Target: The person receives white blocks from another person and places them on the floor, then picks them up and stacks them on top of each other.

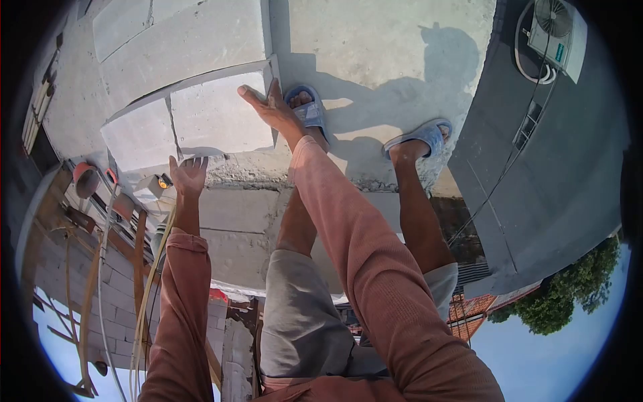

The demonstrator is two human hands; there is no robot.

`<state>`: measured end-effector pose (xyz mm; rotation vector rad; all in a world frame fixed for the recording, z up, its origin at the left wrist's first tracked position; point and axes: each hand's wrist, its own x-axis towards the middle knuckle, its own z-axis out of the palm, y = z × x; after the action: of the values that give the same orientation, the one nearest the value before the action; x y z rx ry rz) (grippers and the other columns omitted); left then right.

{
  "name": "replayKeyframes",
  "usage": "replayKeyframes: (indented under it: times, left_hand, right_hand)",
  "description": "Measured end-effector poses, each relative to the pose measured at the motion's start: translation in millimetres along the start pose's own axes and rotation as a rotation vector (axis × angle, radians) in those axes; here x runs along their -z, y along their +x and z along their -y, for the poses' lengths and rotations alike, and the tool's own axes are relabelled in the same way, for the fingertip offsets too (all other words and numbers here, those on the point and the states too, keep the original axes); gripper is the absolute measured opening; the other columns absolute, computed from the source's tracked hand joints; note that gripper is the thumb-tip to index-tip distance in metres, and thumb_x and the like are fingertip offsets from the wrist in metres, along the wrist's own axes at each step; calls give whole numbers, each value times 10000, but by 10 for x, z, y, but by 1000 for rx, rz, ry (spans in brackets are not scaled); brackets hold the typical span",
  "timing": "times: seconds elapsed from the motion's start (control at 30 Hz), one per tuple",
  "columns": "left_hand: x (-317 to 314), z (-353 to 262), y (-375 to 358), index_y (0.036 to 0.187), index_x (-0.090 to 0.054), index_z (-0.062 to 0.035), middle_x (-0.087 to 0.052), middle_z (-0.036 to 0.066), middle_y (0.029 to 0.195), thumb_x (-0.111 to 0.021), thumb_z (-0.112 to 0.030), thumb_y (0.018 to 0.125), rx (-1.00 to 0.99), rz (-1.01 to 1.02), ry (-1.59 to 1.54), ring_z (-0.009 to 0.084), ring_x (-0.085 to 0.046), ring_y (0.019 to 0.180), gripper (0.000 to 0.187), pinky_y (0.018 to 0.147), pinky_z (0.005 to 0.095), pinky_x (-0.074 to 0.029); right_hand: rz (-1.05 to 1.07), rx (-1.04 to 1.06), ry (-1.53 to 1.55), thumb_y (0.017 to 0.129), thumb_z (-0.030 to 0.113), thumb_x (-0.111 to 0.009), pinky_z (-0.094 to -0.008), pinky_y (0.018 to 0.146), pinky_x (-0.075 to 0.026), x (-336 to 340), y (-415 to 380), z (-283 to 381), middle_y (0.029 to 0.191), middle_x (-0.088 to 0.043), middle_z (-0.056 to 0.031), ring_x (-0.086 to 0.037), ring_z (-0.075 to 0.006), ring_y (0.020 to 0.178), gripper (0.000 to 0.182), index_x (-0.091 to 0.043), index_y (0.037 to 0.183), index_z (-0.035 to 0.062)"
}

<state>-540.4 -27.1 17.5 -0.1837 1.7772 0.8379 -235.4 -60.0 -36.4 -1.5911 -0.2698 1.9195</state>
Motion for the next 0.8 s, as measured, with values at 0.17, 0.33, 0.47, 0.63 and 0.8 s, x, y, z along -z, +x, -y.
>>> replayKeyframes:
  times: [0.17, 0.33, 0.47, 0.63, 0.8]
  left_hand:
    - [-498, 689, -1054, 1605, 81, -70, -11, 180, 1685, -602, -584, 945, 69, -66, 456, 364, -170, 1538, 1080, 1220, 544, -231]
    - [-1395, 1951, -2112, 1594, -167, -38, -237, 166, 1640, -486, -543, 1025, 68, 317, 971, 326, -323, 1484, 825, 1193, 477, -316]
    - [-2256, 3071, -2929, 1547, -320, -36, -409, 168, 1556, -466, -485, 1050, 69, 628, 1344, 296, -424, 1430, 686, 1178, 428, -346]
    - [-3093, 4138, -3678, 1522, -379, -35, -443, 167, 1534, -444, -479, 1059, 56, 917, 1599, 288, -460, 1405, 645, 1162, 420, -365]
    - [-3679, 4952, -3673, 1500, -403, -11, -498, 184, 1484, -485, -499, 1037, -54, 1049, 1825, 309, -497, 1371, 677, 1147, 420, -376]
  right_hand:
    - [2, 42, 146, 773, 812, -634, -428, 1218, -276, 437, -516, -1, 1583, -175, -385, -284, -466, 1470, 1355, -28, 1548, -121]
    - [-164, 67, 24, 883, 684, -581, -438, 1121, -405, 2098, -1332, -525, 1413, -495, -359, -512, -419, 1335, 967, -392, 1474, -59]
    - [-667, -119, 85, 883, 687, -558, -441, 1086, -421, 3569, -1814, -1564, 1431, -527, -281, -520, -422, 1324, 910, -419, 1496, 29]
    - [-1060, -56, 65, 887, 475, -657, -484, 979, -483, 4713, -2462, -2709, 1196, -645, -316, -609, -459, 1168, 670, -545, 1320, -23]
    - [-1119, -61, 68, 863, 474, -703, -444, 956, -501, 5200, -2831, -3271, 1151, -668, -276, -644, -415, 1104, 655, -567, 1296, 1]
